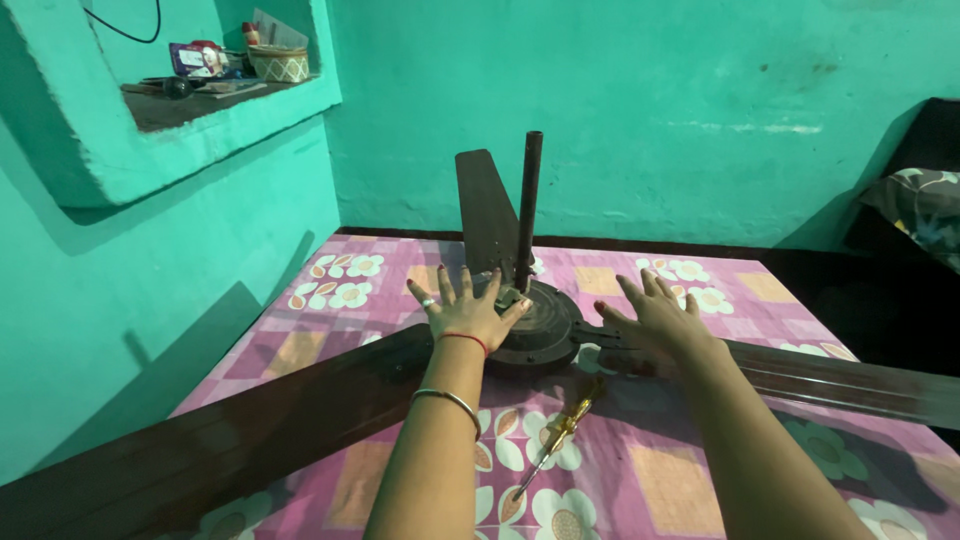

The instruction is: The person uses a yellow screwdriver to tighten screws that attach the fan blades to the motor housing of a ceiling fan placed on a table. The person works on each blade sequentially, securing them to the central hub.

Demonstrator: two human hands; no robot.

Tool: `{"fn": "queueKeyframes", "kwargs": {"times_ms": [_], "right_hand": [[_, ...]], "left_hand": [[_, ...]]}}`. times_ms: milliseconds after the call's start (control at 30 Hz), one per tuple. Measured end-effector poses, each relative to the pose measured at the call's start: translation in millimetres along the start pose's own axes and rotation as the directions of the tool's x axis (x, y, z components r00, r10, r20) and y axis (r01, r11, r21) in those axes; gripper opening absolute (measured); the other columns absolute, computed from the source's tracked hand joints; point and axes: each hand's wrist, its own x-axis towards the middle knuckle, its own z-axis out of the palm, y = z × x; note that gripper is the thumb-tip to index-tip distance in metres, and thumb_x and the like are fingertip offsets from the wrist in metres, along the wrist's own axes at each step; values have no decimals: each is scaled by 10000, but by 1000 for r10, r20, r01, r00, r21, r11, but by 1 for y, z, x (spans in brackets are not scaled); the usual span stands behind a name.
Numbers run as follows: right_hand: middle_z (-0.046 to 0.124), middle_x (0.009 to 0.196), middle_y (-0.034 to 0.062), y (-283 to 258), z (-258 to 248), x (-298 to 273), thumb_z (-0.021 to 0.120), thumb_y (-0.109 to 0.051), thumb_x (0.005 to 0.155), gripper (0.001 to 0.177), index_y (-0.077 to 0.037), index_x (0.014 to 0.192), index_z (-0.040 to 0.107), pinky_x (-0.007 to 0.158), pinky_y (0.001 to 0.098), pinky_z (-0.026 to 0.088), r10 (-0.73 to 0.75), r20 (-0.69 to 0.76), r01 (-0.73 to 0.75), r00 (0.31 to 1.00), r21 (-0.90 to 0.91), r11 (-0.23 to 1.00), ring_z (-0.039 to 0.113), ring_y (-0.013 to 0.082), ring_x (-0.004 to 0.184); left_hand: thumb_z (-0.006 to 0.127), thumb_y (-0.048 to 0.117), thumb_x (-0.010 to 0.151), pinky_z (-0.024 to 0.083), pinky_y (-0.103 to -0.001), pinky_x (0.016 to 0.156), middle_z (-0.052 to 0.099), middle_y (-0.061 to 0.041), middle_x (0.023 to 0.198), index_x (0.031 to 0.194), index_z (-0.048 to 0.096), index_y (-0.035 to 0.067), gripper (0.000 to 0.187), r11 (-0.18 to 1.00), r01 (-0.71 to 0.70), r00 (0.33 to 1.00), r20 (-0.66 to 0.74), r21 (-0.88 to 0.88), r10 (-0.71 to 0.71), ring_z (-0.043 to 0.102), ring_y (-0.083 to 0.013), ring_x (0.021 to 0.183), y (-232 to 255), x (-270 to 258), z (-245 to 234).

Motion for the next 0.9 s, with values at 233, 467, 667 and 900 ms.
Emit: {"fn": "queueKeyframes", "kwargs": {"times_ms": [233,467,667,900], "right_hand": [[106,1716,114,-8,10,1,452,-765,878,901,-274,1614,280,1232,655,63,-5,28,5,1000,10,1000,55,277,1597],[153,1713,117,-43,24,6,402,-779,890,894,-272,1616,278,1220,675,116,-74,62,76,995,-24,997,97,276,1599],[117,1712,115,-75,38,13,376,-802,884,927,-257,1622,234,1220,659,104,-131,76,132,988,0,991,82,275,1586],[117,1713,124,-81,42,9,372,-806,888,935,-250,1626,233,1212,674,122,-123,87,126,989,-25,992,102,286,1584]], "left_hand": [[273,815,914,-155,-781,1120,78,-72,1721,1626,144,430,820,1000,26,999,20,-12,-25,-64,-379,1584,-12,-4,7],[248,815,922,-156,-779,1140,80,-59,1726,1625,148,435,805,997,76,996,49,-4,-76,-66,-371,1596,-44,-9,8],[251,824,912,-133,-779,1125,43,-72,1729,1621,145,418,824,994,107,994,20,-5,-107,-68,-392,1577,-71,-12,11],[247,809,920,-127,-783,1139,52,-72,1724,1625,140,430,808,993,116,993,24,2,-116,-73,-402,1582,-80,-15,11]]}}
